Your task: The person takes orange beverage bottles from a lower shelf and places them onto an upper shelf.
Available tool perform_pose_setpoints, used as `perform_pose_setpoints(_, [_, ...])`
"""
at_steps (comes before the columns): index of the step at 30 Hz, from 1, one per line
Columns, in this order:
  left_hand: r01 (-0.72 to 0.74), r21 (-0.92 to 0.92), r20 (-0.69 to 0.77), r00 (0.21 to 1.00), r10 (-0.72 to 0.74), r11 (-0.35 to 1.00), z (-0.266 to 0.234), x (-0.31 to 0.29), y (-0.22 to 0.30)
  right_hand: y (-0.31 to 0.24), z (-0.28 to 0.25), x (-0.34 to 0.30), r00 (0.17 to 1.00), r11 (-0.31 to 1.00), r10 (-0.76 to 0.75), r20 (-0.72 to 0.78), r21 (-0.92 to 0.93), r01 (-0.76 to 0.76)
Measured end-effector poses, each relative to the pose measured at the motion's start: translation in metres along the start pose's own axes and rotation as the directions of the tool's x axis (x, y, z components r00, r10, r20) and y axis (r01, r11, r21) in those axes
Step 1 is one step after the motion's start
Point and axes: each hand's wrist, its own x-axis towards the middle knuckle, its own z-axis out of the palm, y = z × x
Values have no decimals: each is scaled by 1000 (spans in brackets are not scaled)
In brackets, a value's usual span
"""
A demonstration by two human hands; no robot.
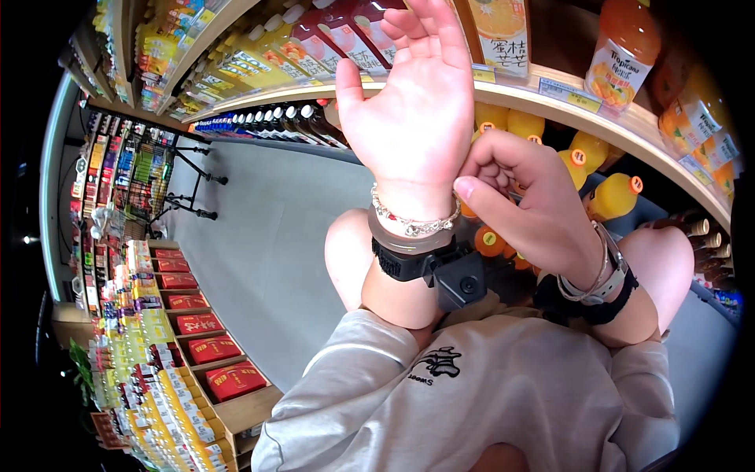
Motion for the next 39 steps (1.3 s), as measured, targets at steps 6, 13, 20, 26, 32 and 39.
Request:
perform_pose_setpoints(6, [2,18,33,999,-3,1000,0,0,-2,3,5,1,996,996,-77,-49,-56,74])
perform_pose_setpoints(13, [1,9,1,1000,-1,1000,-1,0,-7,6,4,1,999,999,-47,-16,13,47])
perform_pose_setpoints(20, [-57,-126,-57,997,50,990,-2,-6,-13,21,15,6,994,888,32,104,454,-76])
perform_pose_setpoints(26, [-85,-95,-44,996,81,992,-5,-5,-17,25,19,5,995,837,38,89,541,-81])
perform_pose_setpoints(32, [-14,-135,-55,998,7,991,-4,-8,-16,21,18,4,994,843,61,87,529,-98])
perform_pose_setpoints(39, [2,-167,-88,996,-17,986,-3,-16,-22,12,19,2,993,855,53,107,510,-100])
